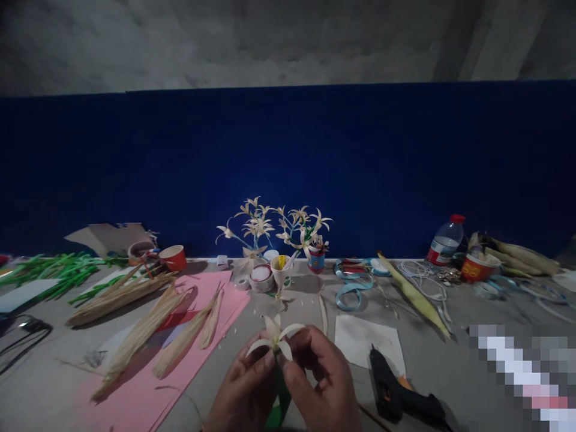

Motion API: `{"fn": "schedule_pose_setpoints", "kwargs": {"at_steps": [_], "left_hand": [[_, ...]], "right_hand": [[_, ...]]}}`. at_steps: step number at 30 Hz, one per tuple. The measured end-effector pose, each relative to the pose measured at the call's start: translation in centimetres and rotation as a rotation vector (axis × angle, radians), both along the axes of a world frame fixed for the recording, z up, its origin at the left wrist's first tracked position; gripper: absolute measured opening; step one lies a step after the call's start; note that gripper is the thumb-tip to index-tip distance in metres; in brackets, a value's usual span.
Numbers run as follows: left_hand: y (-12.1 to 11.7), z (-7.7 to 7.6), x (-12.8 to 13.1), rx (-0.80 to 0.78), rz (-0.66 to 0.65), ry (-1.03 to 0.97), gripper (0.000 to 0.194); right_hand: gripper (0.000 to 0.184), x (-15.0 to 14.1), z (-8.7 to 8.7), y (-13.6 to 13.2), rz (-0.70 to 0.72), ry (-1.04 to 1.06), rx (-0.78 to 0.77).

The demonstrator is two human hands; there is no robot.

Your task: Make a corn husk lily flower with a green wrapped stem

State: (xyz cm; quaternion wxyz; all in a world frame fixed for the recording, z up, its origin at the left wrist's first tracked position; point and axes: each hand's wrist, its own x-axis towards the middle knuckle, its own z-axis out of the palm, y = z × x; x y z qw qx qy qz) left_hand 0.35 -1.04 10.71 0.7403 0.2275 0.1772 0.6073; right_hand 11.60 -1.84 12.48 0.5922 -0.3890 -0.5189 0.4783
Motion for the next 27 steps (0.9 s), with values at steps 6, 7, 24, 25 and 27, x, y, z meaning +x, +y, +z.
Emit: {"fn": "schedule_pose_setpoints", "kwargs": {"at_steps": [6, 7, 24, 25, 27], "left_hand": [[-0.2, 0.0, -0.1, -0.029, 0.024, 0.039, 0.017], [-0.2, 0.0, -0.2, -0.034, 0.034, 0.051, 0.017], [-0.4, 0.2, -0.1, 0.105, 0.364, 0.412, 0.021], [-0.5, 0.3, -0.1, 0.122, 0.382, 0.421, 0.021], [-0.5, 0.6, -0.1, 0.140, 0.395, 0.439, 0.021]], "right_hand": [[0.022, 0.0, -0.3, 0.2, 0.033, 0.027, -0.038], [0.021, 0.1, -0.3, 0.2, 0.045, 0.033, -0.035], [0.021, -0.1, -0.5, 0.8, -0.005, 0.172, -0.041], [0.022, -0.2, -0.4, 0.7, -0.031, 0.181, -0.054], [0.023, -0.4, -0.3, 0.6, -0.039, 0.188, -0.049]]}}
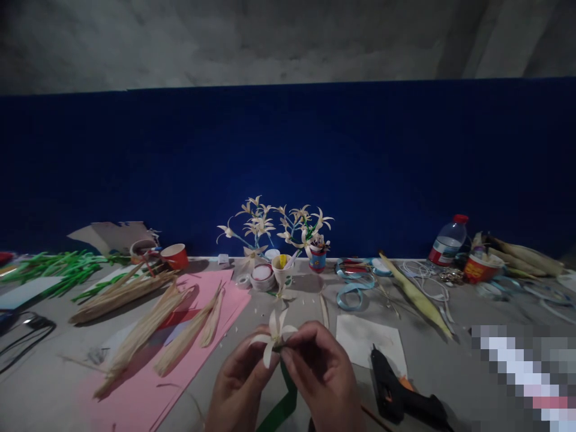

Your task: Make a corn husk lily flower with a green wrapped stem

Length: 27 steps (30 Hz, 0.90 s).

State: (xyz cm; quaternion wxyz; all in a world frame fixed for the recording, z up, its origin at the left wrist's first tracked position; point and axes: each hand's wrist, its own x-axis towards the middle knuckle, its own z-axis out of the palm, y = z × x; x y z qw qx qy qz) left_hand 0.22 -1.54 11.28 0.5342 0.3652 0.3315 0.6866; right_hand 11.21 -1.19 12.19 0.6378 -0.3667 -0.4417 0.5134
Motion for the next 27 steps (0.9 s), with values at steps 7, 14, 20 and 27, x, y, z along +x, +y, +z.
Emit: {"fn": "schedule_pose_setpoints", "kwargs": {"at_steps": [7, 14, 20, 27], "left_hand": [[-0.1, 0.2, -0.5, -0.019, -0.124, -0.045, 0.021], [-0.3, 0.4, -0.7, 0.002, -0.109, 0.032, 0.021], [-0.3, 1.2, -0.8, 0.049, -0.128, 0.071, 0.021], [0.1, 0.4, -1.2, -0.035, -0.261, 0.005, 0.025]], "right_hand": [[0.013, 1.1, -0.9, 0.2, 0.149, -0.037, 0.087], [0.016, 0.8, -0.5, -0.2, 0.096, -0.041, 0.026], [0.015, 0.6, 0.0, -0.1, 0.078, -0.045, 0.076], [0.016, 1.0, -0.1, 0.4, 0.159, -0.070, 0.101]]}}
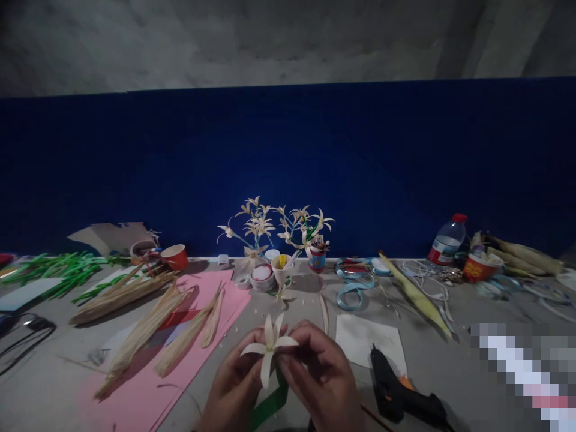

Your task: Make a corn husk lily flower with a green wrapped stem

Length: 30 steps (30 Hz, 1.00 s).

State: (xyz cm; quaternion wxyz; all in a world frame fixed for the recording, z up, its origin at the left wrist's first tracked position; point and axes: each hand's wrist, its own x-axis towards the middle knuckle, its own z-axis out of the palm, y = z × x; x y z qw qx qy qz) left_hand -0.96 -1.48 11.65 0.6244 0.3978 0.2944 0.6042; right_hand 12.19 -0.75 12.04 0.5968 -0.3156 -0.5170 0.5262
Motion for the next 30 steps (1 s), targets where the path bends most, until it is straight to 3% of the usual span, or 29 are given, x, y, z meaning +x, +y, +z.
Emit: {"fn": "schedule_pose_setpoints", "kwargs": {"at_steps": [4, 14, 20, 30], "left_hand": [[0.2, -0.3, 0.2, -0.030, -0.015, -0.064, 0.026], [0.3, -1.8, 0.4, -0.045, 0.074, -0.087, 0.031], [0.1, -1.0, 0.6, -0.022, 0.011, -0.108, 0.018], [0.1, -0.8, 0.6, 0.015, -0.016, -0.124, 0.014]], "right_hand": [[0.017, 0.2, -0.1, 0.1, 0.052, -0.080, 0.001], [0.013, -0.3, 0.4, -0.3, -0.142, -0.180, 0.142], [0.019, -0.8, 0.6, -0.6, -0.144, -0.101, 0.058], [0.016, -0.4, 0.8, -0.5, -0.125, -0.204, 0.151]]}}
